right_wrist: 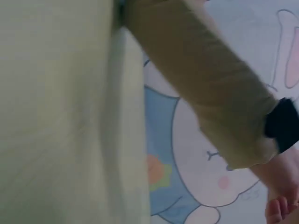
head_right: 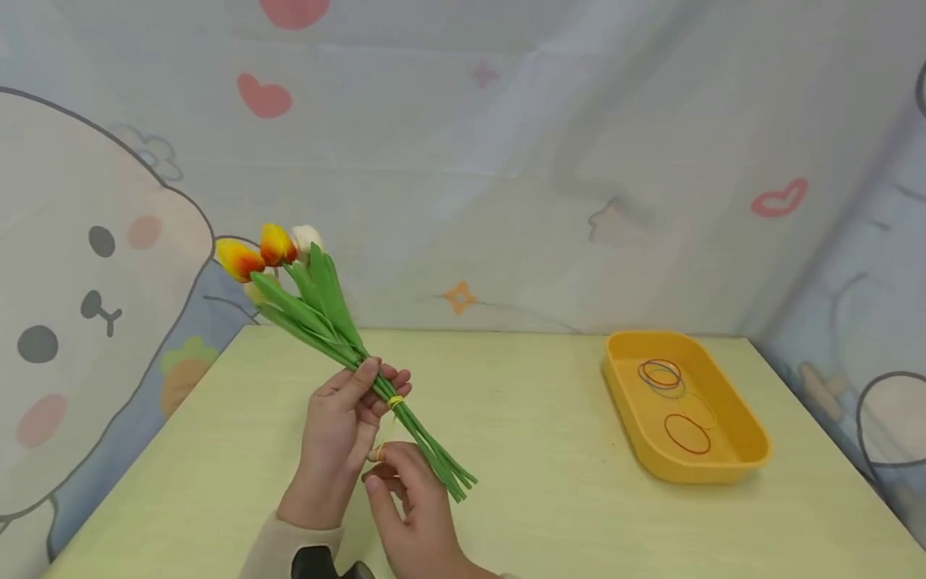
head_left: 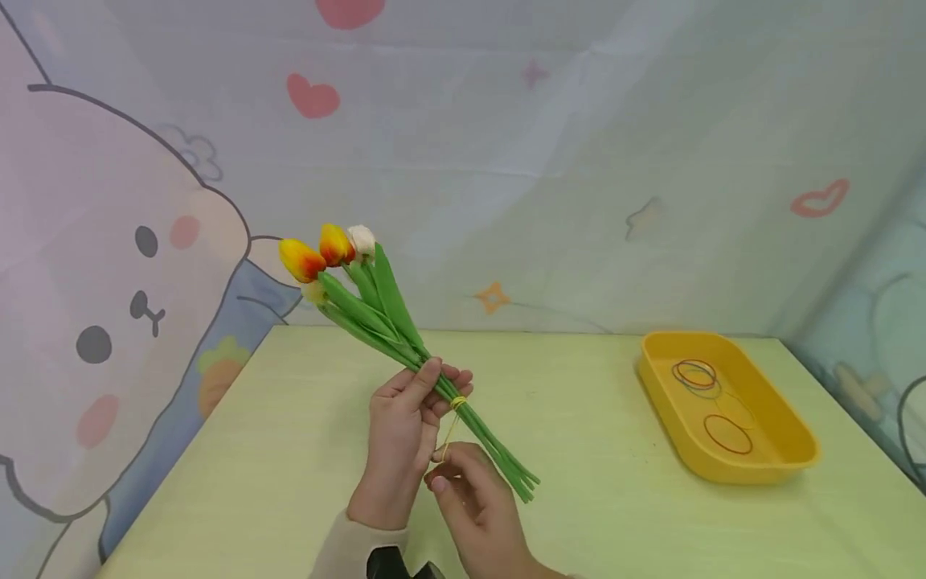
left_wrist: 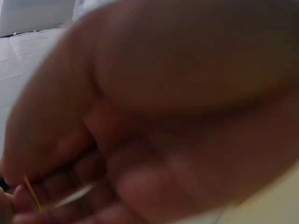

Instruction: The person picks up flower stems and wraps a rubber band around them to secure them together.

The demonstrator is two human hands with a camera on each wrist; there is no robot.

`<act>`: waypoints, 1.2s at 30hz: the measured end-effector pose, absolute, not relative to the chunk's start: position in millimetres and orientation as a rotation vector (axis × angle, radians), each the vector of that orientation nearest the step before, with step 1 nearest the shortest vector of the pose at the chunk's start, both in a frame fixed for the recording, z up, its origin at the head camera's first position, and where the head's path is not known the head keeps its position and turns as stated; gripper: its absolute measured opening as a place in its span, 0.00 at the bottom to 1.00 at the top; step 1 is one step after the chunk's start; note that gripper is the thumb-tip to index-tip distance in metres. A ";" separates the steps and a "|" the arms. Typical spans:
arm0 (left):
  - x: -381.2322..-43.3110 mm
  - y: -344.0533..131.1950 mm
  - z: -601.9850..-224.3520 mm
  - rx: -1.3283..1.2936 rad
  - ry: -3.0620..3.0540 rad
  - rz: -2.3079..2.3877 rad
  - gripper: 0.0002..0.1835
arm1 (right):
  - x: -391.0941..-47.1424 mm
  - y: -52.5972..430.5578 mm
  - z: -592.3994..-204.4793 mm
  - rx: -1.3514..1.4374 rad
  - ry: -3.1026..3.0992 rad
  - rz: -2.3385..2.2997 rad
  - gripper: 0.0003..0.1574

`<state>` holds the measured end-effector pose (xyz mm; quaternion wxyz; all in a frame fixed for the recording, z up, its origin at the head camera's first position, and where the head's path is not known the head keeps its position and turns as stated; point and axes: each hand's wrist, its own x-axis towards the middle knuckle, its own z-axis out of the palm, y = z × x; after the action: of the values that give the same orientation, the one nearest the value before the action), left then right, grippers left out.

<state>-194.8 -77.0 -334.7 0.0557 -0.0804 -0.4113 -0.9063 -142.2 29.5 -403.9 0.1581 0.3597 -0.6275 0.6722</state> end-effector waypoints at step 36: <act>-196.5 -93.2 -325.0 0.005 -1.399 -2.925 0.16 | -126.5 123.7 -356.0 1.122 -2.208 1.687 0.11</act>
<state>-196.5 -93.2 -325.0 -0.0505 0.0017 -0.4309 -0.9010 -126.5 123.7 -356.0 0.0722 0.3733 -0.7349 0.5615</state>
